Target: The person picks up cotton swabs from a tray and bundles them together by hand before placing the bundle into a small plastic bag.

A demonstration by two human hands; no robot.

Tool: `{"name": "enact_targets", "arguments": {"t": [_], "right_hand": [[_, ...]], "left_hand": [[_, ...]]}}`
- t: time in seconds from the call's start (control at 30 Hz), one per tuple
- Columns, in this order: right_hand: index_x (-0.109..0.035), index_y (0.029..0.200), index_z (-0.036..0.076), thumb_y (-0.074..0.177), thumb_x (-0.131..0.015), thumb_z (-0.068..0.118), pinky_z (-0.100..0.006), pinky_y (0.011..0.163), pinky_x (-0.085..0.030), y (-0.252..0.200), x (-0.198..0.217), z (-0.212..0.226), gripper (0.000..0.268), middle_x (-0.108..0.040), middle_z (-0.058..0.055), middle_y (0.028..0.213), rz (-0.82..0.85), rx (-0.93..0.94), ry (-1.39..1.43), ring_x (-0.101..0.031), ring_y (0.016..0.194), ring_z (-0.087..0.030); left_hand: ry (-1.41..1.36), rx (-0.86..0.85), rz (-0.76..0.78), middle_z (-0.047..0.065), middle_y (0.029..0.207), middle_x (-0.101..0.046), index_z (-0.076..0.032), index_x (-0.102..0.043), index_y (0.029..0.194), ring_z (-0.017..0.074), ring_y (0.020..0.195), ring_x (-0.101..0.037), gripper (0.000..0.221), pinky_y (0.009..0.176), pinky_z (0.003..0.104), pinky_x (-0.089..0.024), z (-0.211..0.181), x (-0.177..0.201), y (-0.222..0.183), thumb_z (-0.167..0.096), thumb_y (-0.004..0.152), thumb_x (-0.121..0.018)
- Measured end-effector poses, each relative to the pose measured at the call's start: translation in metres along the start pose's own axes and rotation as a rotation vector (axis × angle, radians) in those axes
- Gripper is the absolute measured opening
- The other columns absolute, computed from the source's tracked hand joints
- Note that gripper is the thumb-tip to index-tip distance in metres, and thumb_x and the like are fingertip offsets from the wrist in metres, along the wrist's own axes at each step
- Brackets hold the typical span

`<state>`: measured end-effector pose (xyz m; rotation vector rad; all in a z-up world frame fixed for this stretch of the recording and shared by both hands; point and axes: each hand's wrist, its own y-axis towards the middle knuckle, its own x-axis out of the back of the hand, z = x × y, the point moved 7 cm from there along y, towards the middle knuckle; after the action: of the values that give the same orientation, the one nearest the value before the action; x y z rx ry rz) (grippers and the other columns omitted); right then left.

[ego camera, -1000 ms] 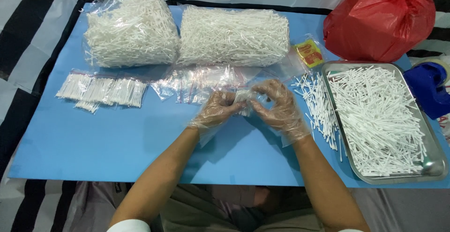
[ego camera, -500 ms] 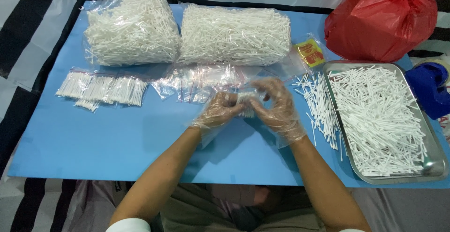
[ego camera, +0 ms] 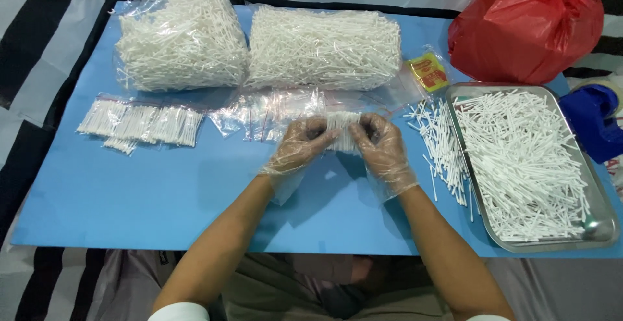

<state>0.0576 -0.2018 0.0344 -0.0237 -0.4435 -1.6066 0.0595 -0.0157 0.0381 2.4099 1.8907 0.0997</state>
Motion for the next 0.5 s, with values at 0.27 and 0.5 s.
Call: {"name": "enact_targets", "arguments": {"t": [0.27, 0.5], "right_hand": [[-0.064, 0.098, 0.011, 0.095, -0.077, 0.025, -0.036, 0.058, -0.058, -0.01, 0.001, 0.029, 0.02, -0.07, -0.01, 0.08, -0.175, 0.231, -0.328, -0.072, 0.075, -0.026], [-0.066, 0.111, 0.003, 0.098, -0.071, 0.02, -0.045, 0.07, -0.062, -0.002, 0.0, 0.039, 0.022, -0.074, -0.019, 0.1, -0.094, 0.078, -0.251, -0.074, 0.093, -0.036]], "left_hand": [[0.009, -0.127, -0.123, 0.012, 0.083, -0.074, -0.006, -0.079, 0.093, 0.016, 0.078, -0.071, 0.016, 0.065, 0.03, -0.06, 0.006, 0.01, 0.003, -0.022, 0.091, -0.081], [-0.048, -0.196, -0.164, 0.015, 0.086, -0.07, -0.001, -0.076, 0.096, 0.0169, 0.081, -0.07, 0.014, 0.062, 0.035, -0.06, -0.009, -0.007, -0.002, -0.014, 0.092, -0.078]]}}
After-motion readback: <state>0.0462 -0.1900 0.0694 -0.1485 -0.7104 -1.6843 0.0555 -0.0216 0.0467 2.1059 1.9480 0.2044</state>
